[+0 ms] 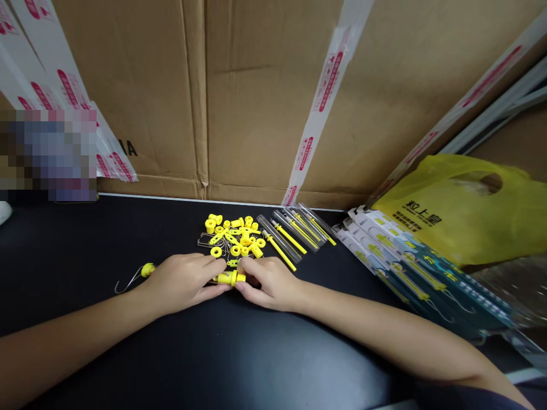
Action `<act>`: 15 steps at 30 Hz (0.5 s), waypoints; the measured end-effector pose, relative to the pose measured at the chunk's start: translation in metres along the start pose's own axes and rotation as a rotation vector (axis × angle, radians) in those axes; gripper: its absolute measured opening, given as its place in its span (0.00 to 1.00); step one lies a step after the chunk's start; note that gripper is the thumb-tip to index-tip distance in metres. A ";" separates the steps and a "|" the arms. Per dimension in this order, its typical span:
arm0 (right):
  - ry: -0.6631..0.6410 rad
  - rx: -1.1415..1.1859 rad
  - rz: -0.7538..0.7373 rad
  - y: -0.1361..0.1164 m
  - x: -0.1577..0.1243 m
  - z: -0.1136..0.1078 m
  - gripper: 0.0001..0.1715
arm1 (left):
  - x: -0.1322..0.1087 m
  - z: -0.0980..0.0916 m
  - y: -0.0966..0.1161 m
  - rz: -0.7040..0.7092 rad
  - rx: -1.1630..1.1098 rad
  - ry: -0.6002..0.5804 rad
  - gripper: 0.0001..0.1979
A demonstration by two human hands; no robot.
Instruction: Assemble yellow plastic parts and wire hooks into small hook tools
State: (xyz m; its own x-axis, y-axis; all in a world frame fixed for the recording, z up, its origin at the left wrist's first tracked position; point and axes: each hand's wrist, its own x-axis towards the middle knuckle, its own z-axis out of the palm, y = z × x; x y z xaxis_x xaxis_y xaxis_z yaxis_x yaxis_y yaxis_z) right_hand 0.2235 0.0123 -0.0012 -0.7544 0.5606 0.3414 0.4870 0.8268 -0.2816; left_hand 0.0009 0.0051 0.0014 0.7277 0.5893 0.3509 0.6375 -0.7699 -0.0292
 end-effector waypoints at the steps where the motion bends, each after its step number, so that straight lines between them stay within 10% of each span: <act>1: 0.002 0.002 0.001 0.000 0.000 0.000 0.10 | 0.000 0.000 0.000 -0.004 0.001 -0.001 0.13; 15: -0.005 0.063 -0.005 -0.001 -0.002 -0.003 0.11 | -0.001 0.001 0.000 0.008 0.005 0.030 0.12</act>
State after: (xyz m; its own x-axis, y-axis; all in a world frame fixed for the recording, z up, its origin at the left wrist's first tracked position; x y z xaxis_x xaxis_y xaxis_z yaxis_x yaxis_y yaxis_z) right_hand 0.2254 0.0104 0.0016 -0.7594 0.5559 0.3381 0.4543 0.8250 -0.3361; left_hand 0.0004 0.0051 0.0003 0.7253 0.5752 0.3784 0.6327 -0.7735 -0.0369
